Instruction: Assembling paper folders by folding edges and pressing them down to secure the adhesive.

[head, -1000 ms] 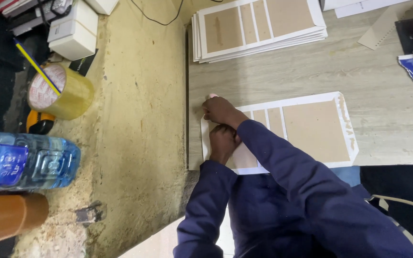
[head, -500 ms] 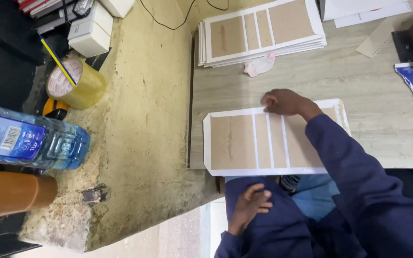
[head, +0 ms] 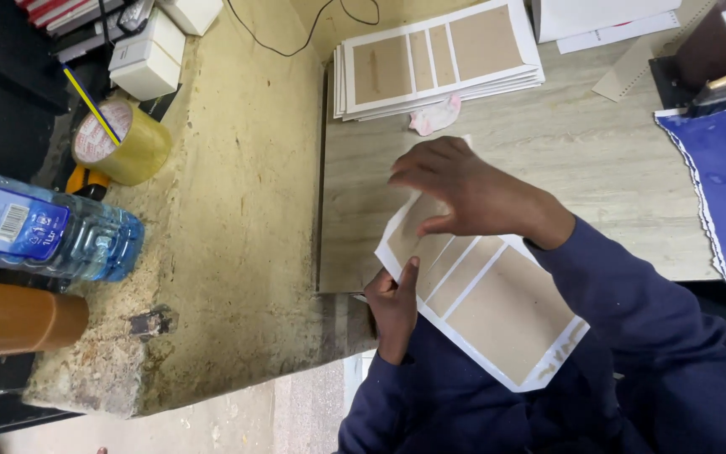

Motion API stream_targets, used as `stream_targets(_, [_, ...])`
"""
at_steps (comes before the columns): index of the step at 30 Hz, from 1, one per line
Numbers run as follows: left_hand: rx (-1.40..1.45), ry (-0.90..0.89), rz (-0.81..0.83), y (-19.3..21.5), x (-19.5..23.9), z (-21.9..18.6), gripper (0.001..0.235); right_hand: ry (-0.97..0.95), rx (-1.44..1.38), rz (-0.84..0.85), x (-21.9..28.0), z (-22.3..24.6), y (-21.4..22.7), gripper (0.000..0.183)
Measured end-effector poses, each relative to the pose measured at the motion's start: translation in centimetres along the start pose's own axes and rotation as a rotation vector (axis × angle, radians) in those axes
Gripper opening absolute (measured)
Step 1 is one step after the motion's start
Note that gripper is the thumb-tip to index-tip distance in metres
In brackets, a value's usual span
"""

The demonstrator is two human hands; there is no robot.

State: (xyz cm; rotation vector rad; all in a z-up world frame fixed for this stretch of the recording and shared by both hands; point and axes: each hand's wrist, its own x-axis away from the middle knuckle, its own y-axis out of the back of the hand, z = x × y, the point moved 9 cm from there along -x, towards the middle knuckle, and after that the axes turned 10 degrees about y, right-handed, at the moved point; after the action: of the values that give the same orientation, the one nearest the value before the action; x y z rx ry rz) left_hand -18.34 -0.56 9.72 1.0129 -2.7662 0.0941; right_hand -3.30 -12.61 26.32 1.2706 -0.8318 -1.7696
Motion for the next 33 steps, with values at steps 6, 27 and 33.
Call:
stream_targets(6, [-0.212, -0.402, 0.046, -2.4, 1.8, -5.4, 0.050, 0.145, -0.001, 0.359, -0.8, 1.8, -4.0, 0.007])
stream_targets(27, [-0.184, 0.162, 0.034, 5.0, -3.0, 6.5, 0.023, -0.549, -0.166, -0.061, 7.9, -10.5, 13.0, 0.026])
stream_targets(33, [-0.207, 0.198, 0.187, 5.8, -14.6, 0.5, 0.047, -0.710, -0.634, 0.066, 17.1, -22.3, 0.7, 0.015])
